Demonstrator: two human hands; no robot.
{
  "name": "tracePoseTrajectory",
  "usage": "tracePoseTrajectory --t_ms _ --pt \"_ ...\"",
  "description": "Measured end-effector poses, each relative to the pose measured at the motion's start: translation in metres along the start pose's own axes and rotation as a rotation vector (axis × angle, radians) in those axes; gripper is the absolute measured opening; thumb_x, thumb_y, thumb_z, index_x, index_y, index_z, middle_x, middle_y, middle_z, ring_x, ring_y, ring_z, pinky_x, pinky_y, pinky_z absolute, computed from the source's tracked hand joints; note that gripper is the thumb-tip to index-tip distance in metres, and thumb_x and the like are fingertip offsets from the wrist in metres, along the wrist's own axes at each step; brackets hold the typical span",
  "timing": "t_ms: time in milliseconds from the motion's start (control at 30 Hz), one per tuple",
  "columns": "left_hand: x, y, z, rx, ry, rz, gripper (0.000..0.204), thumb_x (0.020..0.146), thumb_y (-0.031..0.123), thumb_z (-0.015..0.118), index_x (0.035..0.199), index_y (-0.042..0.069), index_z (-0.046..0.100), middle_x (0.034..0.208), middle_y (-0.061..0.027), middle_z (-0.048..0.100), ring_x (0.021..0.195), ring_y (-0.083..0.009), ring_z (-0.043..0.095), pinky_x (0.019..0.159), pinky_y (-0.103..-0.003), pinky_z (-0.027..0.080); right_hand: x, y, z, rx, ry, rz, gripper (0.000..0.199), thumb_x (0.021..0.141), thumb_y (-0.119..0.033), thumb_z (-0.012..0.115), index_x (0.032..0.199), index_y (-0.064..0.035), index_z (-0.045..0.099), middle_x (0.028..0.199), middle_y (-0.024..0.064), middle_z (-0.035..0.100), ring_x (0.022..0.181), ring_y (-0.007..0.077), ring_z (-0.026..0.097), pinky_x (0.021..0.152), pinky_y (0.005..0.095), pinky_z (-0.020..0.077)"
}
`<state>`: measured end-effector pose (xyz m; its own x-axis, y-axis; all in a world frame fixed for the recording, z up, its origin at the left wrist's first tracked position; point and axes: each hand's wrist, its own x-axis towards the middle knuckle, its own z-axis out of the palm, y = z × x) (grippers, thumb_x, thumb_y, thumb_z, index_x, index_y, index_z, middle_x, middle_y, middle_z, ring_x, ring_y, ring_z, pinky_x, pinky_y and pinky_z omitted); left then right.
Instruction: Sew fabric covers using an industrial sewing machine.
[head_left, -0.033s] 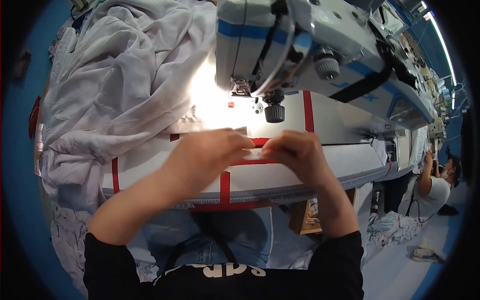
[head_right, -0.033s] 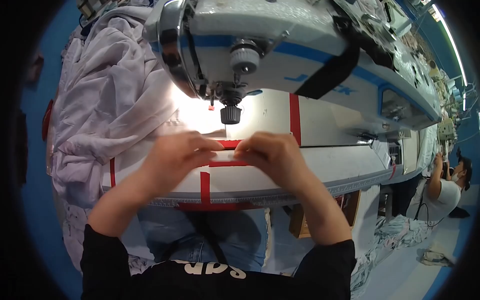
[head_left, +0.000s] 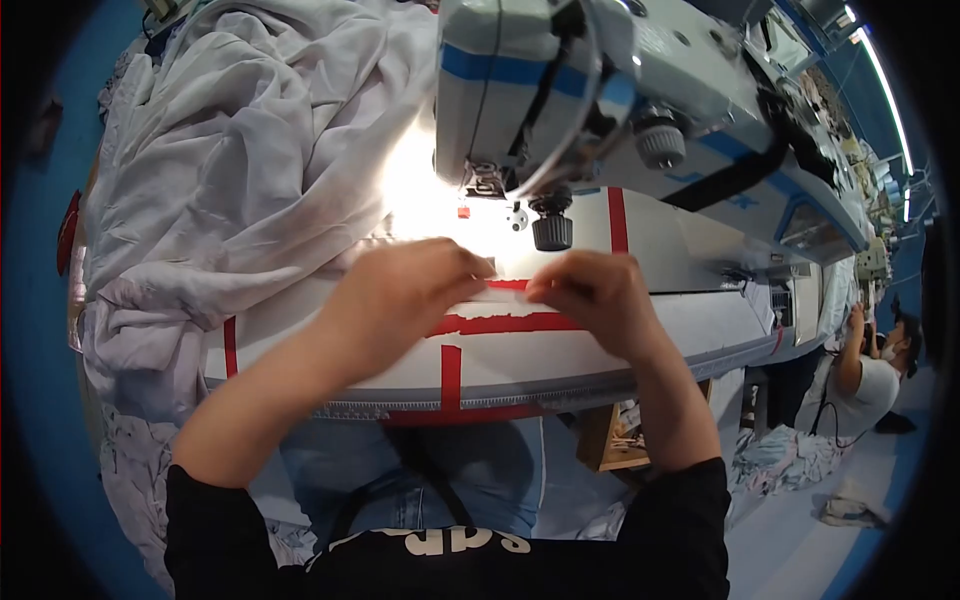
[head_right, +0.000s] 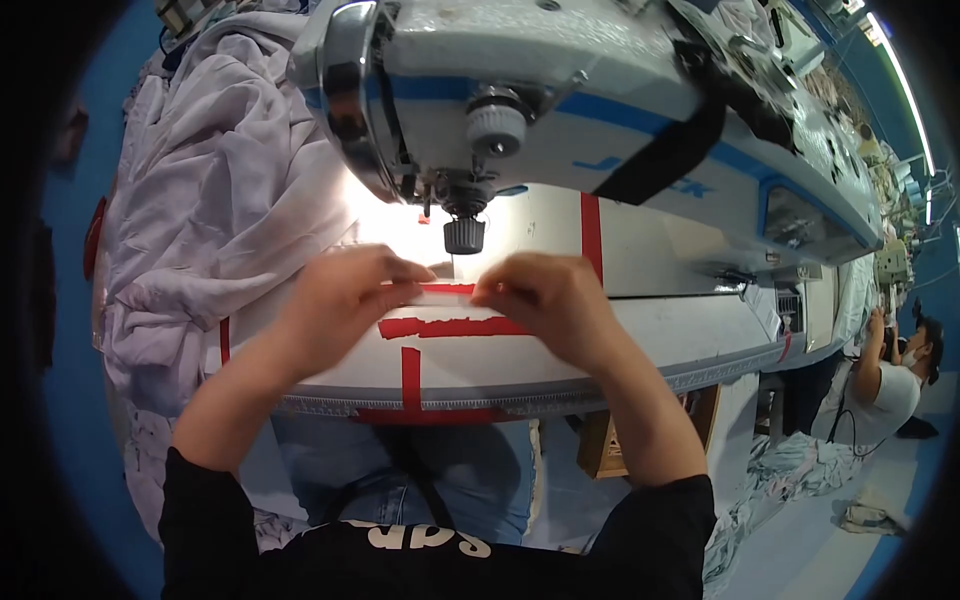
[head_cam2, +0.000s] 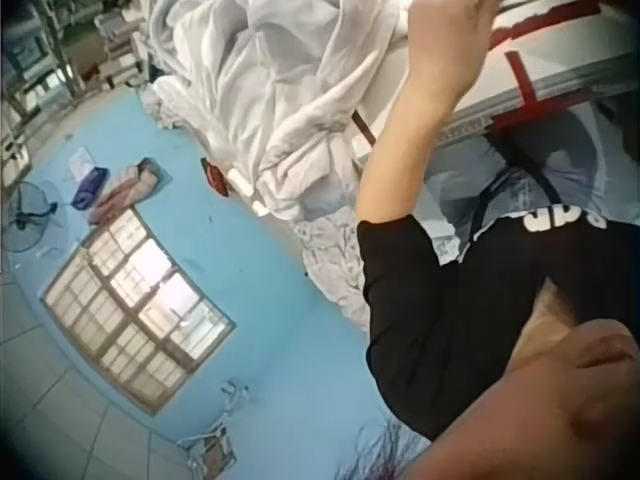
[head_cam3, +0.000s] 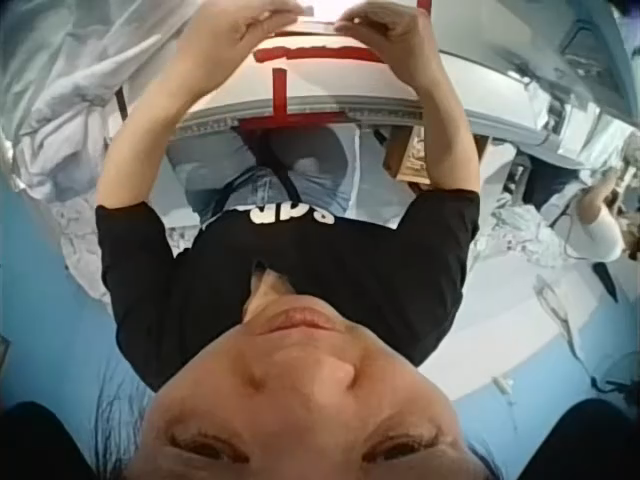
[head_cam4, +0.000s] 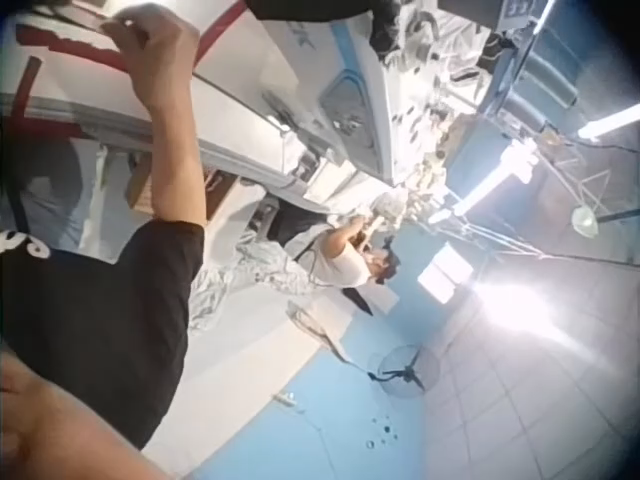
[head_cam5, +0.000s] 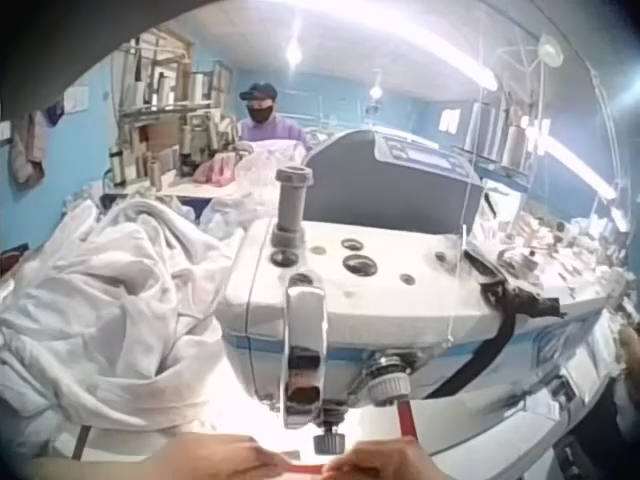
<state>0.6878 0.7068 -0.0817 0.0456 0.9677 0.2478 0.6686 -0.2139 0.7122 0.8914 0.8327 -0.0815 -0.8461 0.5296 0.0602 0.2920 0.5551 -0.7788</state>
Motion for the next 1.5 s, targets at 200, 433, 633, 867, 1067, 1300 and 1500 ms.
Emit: tracePoseTrajectory --t_ms 200,433,633,867,1067,1300,1500 --pt "0.013 -0.044 -0.009 0.143 0.123 0.009 0.018 0.081 -0.001 0.063 0.097 0.007 0.062 0.096 -0.0096 0.062 0.08 -0.0285 0.062 0.069 -0.037 0.049 0.044 0.043 0.002 -0.155 0.08 0.008 0.014 0.078 -0.01 0.073 0.085 0.0002 0.067 0.074 0.0098 0.067 0.065 0.0181 0.062 0.06 0.029 0.0478" --pt "0.007 -0.065 0.005 0.073 0.135 0.123 0.023 0.08 0.002 0.061 0.103 0.007 0.064 0.104 -0.0087 0.063 0.092 -0.0246 0.064 0.078 -0.032 0.052 0.028 0.014 0.015 -0.717 0.041 0.279 0.029 0.082 -0.016 0.067 0.107 -0.0028 0.059 0.108 0.0189 0.061 0.095 0.0368 0.061 0.082 0.045 0.0485" --pt "0.008 -0.065 0.001 0.242 -0.024 0.12 0.03 0.077 0.006 0.06 0.106 0.007 0.064 0.105 -0.0088 0.064 0.092 -0.0243 0.064 0.078 -0.033 0.053 -0.001 0.02 0.041 -0.813 0.073 -0.216 0.035 0.086 -0.018 0.066 0.115 0.0006 0.057 0.108 0.017 0.06 0.099 0.0352 0.057 0.089 0.0474 0.0433" --pt "0.008 -0.063 0.002 0.325 0.036 0.182 0.032 0.074 0.004 0.061 0.106 0.006 0.064 0.103 -0.0091 0.064 0.09 -0.0243 0.064 0.076 -0.033 0.053 0.002 0.024 0.039 -0.627 0.1 -0.16 0.037 0.083 -0.018 0.069 0.113 0.002 0.058 0.1 0.0169 0.061 0.087 0.0341 0.058 0.078 0.0424 0.0476" --pt "0.009 -0.063 0.003 0.381 0.038 0.181 0.028 0.077 0.006 0.061 0.104 0.007 0.064 0.102 -0.008 0.064 0.089 -0.0222 0.064 0.075 -0.033 0.053 0.0 0.021 0.035 -0.66 0.136 -0.131 0.034 0.082 -0.017 0.07 0.109 0.0002 0.06 0.097 0.0165 0.062 0.087 0.0337 0.058 0.077 0.0421 0.0482" --pt "0.01 -0.063 0.003 0.392 0.114 0.226 0.025 0.078 0.008 0.061 0.103 0.007 0.064 0.106 -0.0066 0.064 0.089 -0.021 0.063 0.077 -0.032 0.052 0.001 0.034 0.038 -0.679 0.296 -0.24 0.024 0.085 -0.011 0.068 0.106 -0.0036 0.06 0.099 0.0151 0.062 0.091 0.0334 0.059 0.083 0.045 0.0488" --pt "0.012 -0.068 0.0 0.422 0.069 0.265 0.028 0.079 0.01 0.06 0.106 0.007 0.063 0.113 -0.0037 0.063 0.097 -0.0204 0.06 0.082 -0.032 0.05 -0.013 0.144 0.045 -0.122 0.205 0.074 0.029 0.091 -0.026 0.062 0.11 -0.004 0.058 0.097 0.0095 0.064 0.084 0.0229 0.064 0.079 0.0384 0.0541"
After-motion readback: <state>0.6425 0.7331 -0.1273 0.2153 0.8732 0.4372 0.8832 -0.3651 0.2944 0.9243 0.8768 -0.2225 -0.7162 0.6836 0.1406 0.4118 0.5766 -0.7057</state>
